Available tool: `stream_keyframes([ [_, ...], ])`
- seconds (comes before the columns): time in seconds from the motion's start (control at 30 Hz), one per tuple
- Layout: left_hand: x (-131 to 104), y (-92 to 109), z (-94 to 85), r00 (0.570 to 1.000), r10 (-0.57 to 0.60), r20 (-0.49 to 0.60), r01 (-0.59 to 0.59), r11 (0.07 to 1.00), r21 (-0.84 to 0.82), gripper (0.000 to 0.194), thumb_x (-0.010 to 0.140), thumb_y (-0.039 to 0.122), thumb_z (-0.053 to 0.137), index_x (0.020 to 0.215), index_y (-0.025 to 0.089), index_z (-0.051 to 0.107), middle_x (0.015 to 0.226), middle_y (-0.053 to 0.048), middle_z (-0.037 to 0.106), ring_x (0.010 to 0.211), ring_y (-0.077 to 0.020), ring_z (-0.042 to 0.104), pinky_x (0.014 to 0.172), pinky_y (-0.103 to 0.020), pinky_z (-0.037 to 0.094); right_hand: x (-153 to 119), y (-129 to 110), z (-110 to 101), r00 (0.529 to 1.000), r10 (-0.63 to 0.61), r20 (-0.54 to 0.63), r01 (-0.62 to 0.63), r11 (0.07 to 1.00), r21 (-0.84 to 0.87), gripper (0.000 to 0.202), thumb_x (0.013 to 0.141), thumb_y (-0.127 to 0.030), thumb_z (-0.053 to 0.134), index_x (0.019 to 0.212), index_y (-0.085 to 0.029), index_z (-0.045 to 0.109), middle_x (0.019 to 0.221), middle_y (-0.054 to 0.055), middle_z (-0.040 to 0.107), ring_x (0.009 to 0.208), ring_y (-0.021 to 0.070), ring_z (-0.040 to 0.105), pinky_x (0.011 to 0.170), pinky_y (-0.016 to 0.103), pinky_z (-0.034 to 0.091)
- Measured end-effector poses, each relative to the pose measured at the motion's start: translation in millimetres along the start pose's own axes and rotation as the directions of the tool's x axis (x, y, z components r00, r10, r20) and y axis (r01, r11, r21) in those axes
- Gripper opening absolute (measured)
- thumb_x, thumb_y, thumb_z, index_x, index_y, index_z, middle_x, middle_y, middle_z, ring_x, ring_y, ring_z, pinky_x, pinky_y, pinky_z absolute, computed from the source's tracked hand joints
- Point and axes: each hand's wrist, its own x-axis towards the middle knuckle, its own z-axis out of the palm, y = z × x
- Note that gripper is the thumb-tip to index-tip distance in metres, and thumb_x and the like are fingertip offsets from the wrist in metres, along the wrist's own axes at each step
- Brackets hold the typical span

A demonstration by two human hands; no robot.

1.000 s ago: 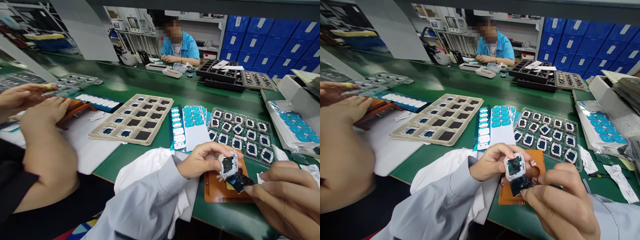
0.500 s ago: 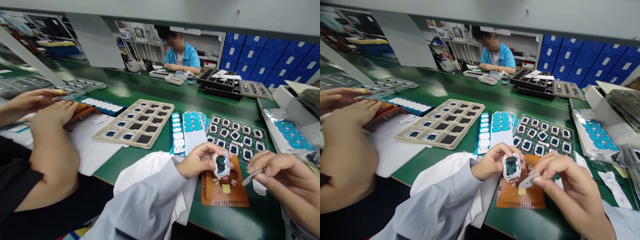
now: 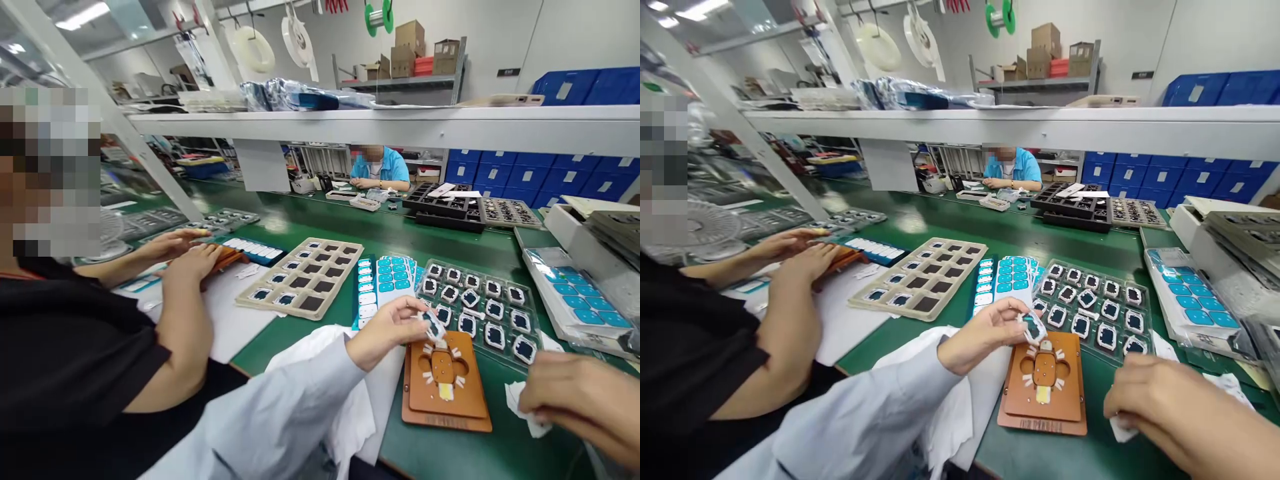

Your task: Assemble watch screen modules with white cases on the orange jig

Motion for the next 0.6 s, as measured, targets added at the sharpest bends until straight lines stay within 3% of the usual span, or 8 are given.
stream_keyframes([
  [0.07, 15, 12, -18.4, 0.994, -0.010, -0.111, 0.022, 0.994, 0.110, 0.060, 0.056, 0.040, 0.092, 0.098, 0.015, 0.058, 0.101, -0.006, 0.065, 0.085, -0.0168, 0.068, 0.081, -0.030, 0.057, -7, 16, 16, 0.962, -0.008, 0.273, -0.014, 0.997, 0.080, 0.027, 0.098, -0.010, 0.042, 0.086, -0.022, 0.063, 0.078, 0.000, 0.063, 0.068, 0.0161, 0.062, 0.059, 0.023, 0.050],
  [0.1, 26, 19, -29.7, 0.985, -0.004, -0.174, 0.032, 0.987, 0.158, 0.057, 0.060, 0.034, 0.091, 0.102, 0.016, 0.058, 0.096, -0.004, 0.065, 0.082, -0.0153, 0.067, 0.081, -0.031, 0.058, -12, 26, 26, 0.952, 0.012, 0.305, -0.043, 0.995, 0.094, 0.027, 0.096, -0.008, 0.042, 0.085, -0.021, 0.062, 0.079, 0.000, 0.063, 0.070, 0.0167, 0.062, 0.061, 0.024, 0.051],
  [0.2, 67, 37, -66.7, 0.939, 0.049, -0.340, 0.052, 0.958, 0.283, 0.044, 0.077, 0.017, 0.079, 0.114, 0.015, 0.056, 0.088, -0.002, 0.061, 0.078, -0.0113, 0.064, 0.077, -0.027, 0.057, -35, 52, 58, 0.976, 0.100, 0.195, -0.125, 0.984, 0.123, 0.025, 0.102, -0.017, 0.041, 0.096, -0.022, 0.065, 0.088, 0.002, 0.065, 0.079, 0.0179, 0.065, 0.069, 0.025, 0.055],
  [0.27, 95, 46, -88.9, 0.896, 0.105, -0.432, 0.077, 0.921, 0.383, 0.030, 0.088, 0.019, 0.067, 0.115, 0.012, 0.056, 0.095, -0.004, 0.061, 0.081, -0.0122, 0.063, 0.075, -0.028, 0.057, -53, 64, 79, 0.984, 0.177, 0.029, -0.179, 0.977, 0.119, 0.023, 0.105, -0.030, 0.043, 0.105, -0.025, 0.066, 0.097, 0.002, 0.067, 0.088, 0.0191, 0.067, 0.075, 0.025, 0.059],
  [0.33, 121, 53, -105.4, 0.855, 0.175, -0.489, 0.101, 0.868, 0.487, 0.026, 0.093, 0.024, 0.061, 0.115, 0.011, 0.057, 0.104, -0.006, 0.061, 0.088, -0.0145, 0.062, 0.077, -0.031, 0.057, -70, 70, 97, 0.960, 0.229, -0.160, -0.219, 0.973, 0.078, 0.025, 0.105, -0.038, 0.046, 0.109, -0.027, 0.067, 0.104, 0.002, 0.068, 0.094, 0.0206, 0.068, 0.077, 0.025, 0.060],
  [0.4, 144, 55, -115.0, 0.823, 0.251, -0.510, 0.121, 0.800, 0.588, 0.028, 0.094, 0.029, 0.060, 0.116, 0.011, 0.058, 0.111, -0.008, 0.060, 0.097, -0.0173, 0.061, 0.083, -0.035, 0.057, -82, 75, 111, 0.933, 0.233, -0.275, -0.237, 0.971, 0.019, 0.025, 0.104, -0.040, 0.047, 0.115, -0.028, 0.066, 0.110, 0.001, 0.067, 0.097, 0.0215, 0.068, 0.079, 0.025, 0.061],
  [0.47, 163, 54, -118.9, 0.802, 0.315, -0.508, 0.144, 0.723, 0.676, 0.031, 0.094, 0.031, 0.060, 0.118, 0.012, 0.057, 0.117, -0.009, 0.059, 0.103, -0.0195, 0.060, 0.089, -0.039, 0.056, -86, 79, 119, 0.927, 0.206, -0.312, -0.223, 0.974, -0.020, 0.025, 0.104, -0.038, 0.048, 0.118, -0.029, 0.065, 0.111, 0.001, 0.067, 0.097, 0.0219, 0.068, 0.079, 0.025, 0.061],
  [0.6, 184, 46, -116.8, 0.782, 0.377, -0.496, 0.227, 0.568, 0.791, 0.034, 0.095, 0.034, 0.059, 0.121, 0.013, 0.056, 0.121, -0.010, 0.058, 0.109, -0.0216, 0.058, 0.094, -0.043, 0.053, -80, 88, 125, 0.949, 0.100, -0.300, -0.092, 0.995, 0.041, 0.028, 0.104, -0.032, 0.043, 0.095, -0.028, 0.070, 0.092, 0.002, 0.067, 0.081, 0.0202, 0.068, 0.067, 0.022, 0.060],
])
